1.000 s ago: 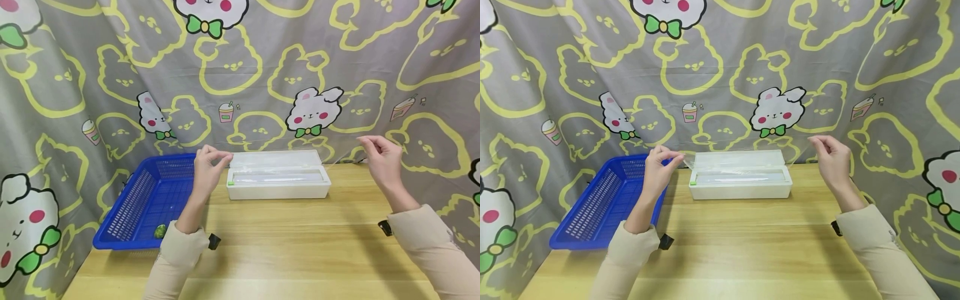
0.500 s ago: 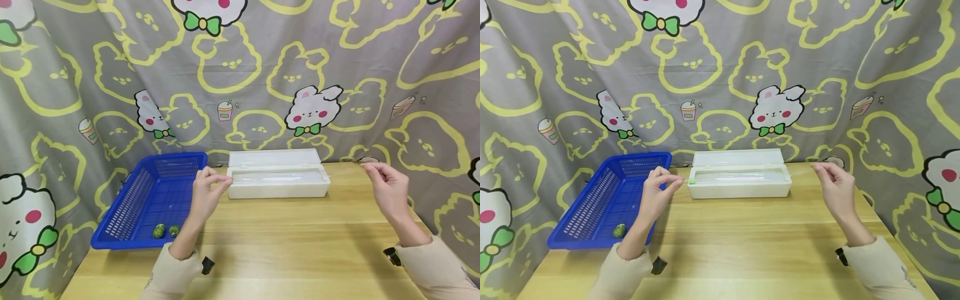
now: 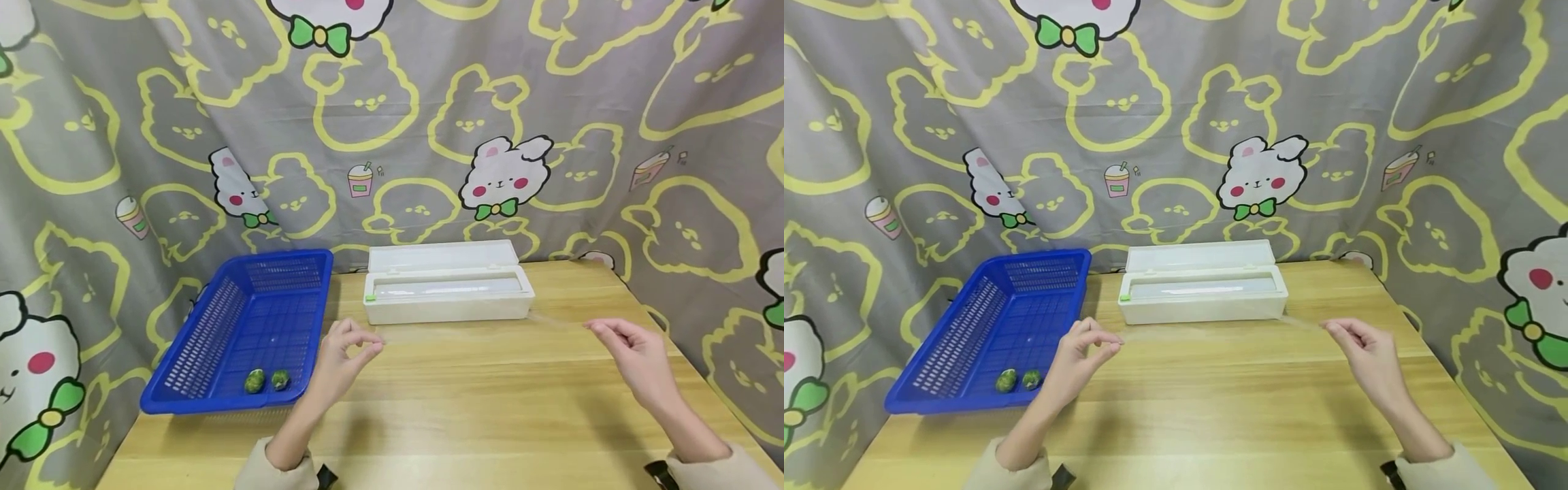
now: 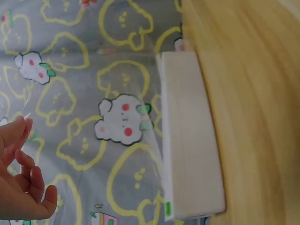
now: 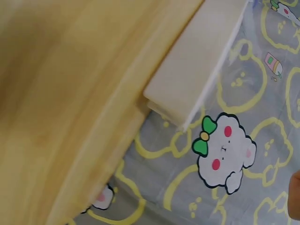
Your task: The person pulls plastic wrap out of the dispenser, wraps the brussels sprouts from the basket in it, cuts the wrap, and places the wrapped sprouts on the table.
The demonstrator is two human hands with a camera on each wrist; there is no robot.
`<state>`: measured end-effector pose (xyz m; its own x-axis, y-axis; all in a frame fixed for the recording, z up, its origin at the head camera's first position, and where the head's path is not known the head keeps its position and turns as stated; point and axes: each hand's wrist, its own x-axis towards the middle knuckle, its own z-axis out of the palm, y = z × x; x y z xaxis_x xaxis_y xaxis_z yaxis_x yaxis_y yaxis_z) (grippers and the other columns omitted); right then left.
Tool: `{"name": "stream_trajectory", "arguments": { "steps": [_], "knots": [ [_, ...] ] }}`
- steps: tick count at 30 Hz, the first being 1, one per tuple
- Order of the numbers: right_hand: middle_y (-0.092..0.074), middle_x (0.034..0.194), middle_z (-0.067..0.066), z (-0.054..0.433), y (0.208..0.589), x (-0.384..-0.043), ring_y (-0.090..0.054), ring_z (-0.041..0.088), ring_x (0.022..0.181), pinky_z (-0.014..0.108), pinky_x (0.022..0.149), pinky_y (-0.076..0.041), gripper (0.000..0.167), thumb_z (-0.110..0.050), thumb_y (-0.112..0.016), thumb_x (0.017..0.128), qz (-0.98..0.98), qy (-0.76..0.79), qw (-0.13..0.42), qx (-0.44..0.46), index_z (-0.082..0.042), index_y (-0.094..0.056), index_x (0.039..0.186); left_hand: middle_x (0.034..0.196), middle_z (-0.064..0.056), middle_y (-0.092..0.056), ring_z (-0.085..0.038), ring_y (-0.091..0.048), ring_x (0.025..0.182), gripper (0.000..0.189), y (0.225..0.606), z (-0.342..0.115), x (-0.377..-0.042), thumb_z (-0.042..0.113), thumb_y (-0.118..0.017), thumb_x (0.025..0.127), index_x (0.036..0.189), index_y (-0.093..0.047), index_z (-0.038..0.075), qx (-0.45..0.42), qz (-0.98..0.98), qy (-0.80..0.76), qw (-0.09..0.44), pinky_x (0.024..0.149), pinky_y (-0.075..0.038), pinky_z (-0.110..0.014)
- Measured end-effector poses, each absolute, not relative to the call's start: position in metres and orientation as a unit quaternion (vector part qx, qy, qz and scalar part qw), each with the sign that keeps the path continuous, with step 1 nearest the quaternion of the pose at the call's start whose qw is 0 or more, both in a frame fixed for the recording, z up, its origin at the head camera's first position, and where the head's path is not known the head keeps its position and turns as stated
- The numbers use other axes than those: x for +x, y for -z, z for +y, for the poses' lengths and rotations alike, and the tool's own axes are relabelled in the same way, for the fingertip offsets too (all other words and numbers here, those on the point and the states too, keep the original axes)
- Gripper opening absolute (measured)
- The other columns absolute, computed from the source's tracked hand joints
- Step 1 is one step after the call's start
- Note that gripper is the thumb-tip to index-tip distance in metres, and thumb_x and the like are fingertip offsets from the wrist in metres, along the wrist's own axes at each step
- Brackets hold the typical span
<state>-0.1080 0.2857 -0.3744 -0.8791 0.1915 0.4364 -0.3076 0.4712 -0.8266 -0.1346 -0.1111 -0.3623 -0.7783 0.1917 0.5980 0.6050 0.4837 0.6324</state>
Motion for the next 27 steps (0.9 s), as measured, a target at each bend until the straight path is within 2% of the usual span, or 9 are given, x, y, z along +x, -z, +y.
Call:
{"name": "stream_trajectory", "arguments": {
  "steps": [4, 7, 10, 14, 18, 20, 25, 27],
  "knots": [
    [-0.057, 0.069, -0.022, 0.288, 0.381, -0.103, -0.041, -0.002, 0.054, 0.015, 0.049, -0.033, 0.015, -0.005, -0.055, 0.089, -0.848, -0.491, 0.196, 0.050, -0.012, -0.069, 0.088, 0.070, 0.008, -0.051, -0.011, -0.045, 0.072, 0.005, 0.373, -0.113, -0.130, 0.005, -0.073, 0.072, 0.075, -0.070, 0.009, -0.241, -0.836, 0.448, 0.209, 0.064, -0.037, -0.024],
    [-0.062, 0.086, -0.024, 0.289, 0.386, -0.100, -0.050, -0.007, 0.072, 0.011, 0.060, -0.038, 0.014, -0.006, -0.054, 0.090, -0.866, -0.471, 0.153, 0.073, -0.001, -0.067, 0.091, 0.070, 0.012, -0.051, -0.008, -0.045, 0.072, 0.006, 0.381, -0.116, -0.127, 0.005, -0.072, 0.072, 0.075, -0.070, 0.011, -0.225, -0.845, 0.448, 0.185, 0.065, -0.037, -0.025],
    [-0.063, 0.086, -0.022, 0.288, 0.393, -0.099, -0.053, -0.009, 0.078, 0.011, 0.063, -0.041, 0.015, -0.004, -0.054, 0.090, -0.870, -0.468, 0.118, 0.097, 0.003, -0.066, 0.092, 0.070, 0.016, -0.049, -0.006, -0.044, 0.073, 0.008, 0.388, -0.119, -0.124, 0.006, -0.072, 0.072, 0.075, -0.070, 0.013, -0.197, -0.860, 0.445, 0.152, 0.067, -0.036, -0.025],
    [-0.064, 0.086, -0.022, 0.289, 0.405, -0.099, -0.056, -0.010, 0.083, 0.007, 0.068, -0.042, 0.013, 0.000, -0.054, 0.089, -0.867, -0.472, 0.099, 0.123, 0.004, -0.067, 0.090, 0.071, 0.017, -0.047, -0.006, -0.043, 0.076, 0.006, 0.399, -0.120, -0.120, 0.009, -0.072, 0.073, 0.076, -0.071, 0.015, -0.175, -0.877, 0.435, 0.110, 0.071, -0.036, -0.026],
    [-0.064, 0.088, -0.021, 0.291, 0.416, -0.100, -0.056, -0.009, 0.085, 0.008, 0.070, -0.043, 0.014, 0.000, -0.053, 0.089, -0.868, -0.474, 0.063, 0.137, 0.007, -0.065, 0.090, 0.075, 0.017, -0.047, -0.006, -0.041, 0.081, 0.003, 0.410, -0.122, -0.120, 0.015, -0.071, 0.075, 0.077, -0.071, 0.014, -0.189, -0.882, 0.420, 0.101, 0.075, -0.036, -0.028],
    [-0.066, 0.090, -0.016, 0.293, 0.419, -0.101, -0.055, -0.009, 0.086, 0.011, 0.070, -0.044, 0.018, -0.003, -0.052, 0.091, -0.872, -0.468, 0.017, 0.141, 0.009, -0.064, 0.093, 0.077, 0.015, -0.048, -0.008, -0.040, 0.083, 0.003, 0.416, -0.123, -0.120, 0.016, -0.071, 0.075, 0.076, -0.071, 0.013, -0.205, -0.880, 0.415, 0.108, 0.076, -0.036, -0.029],
    [-0.065, 0.101, 0.011, 0.298, 0.429, -0.107, -0.051, -0.010, 0.089, 0.019, 0.074, -0.043, 0.027, -0.014, -0.047, 0.094, -0.861, -0.464, -0.143, 0.152, 0.008, -0.062, 0.101, 0.087, 0.006, -0.058, -0.013, -0.044, 0.089, 0.001, 0.430, -0.129, -0.121, 0.013, -0.071, 0.074, 0.075, -0.071, 0.014, -0.265, -0.880, 0.376, 0.116, 0.078, -0.037, -0.032],
    [-0.064, 0.102, 0.016, 0.298, 0.435, -0.108, -0.051, -0.009, 0.090, 0.020, 0.075, -0.043, 0.027, -0.015, -0.047, 0.094, -0.852, -0.465, -0.175, 0.161, 0.006, -0.063, 0.102, 0.090, 0.004, -0.063, -0.013, -0.047, 0.090, 0.003, 0.434, -0.132, -0.122, 0.013, -0.071, 0.074, 0.076, -0.071, 0.015, -0.288, -0.884, 0.353, 0.100, 0.078, -0.037, -0.033]
  ]
}}
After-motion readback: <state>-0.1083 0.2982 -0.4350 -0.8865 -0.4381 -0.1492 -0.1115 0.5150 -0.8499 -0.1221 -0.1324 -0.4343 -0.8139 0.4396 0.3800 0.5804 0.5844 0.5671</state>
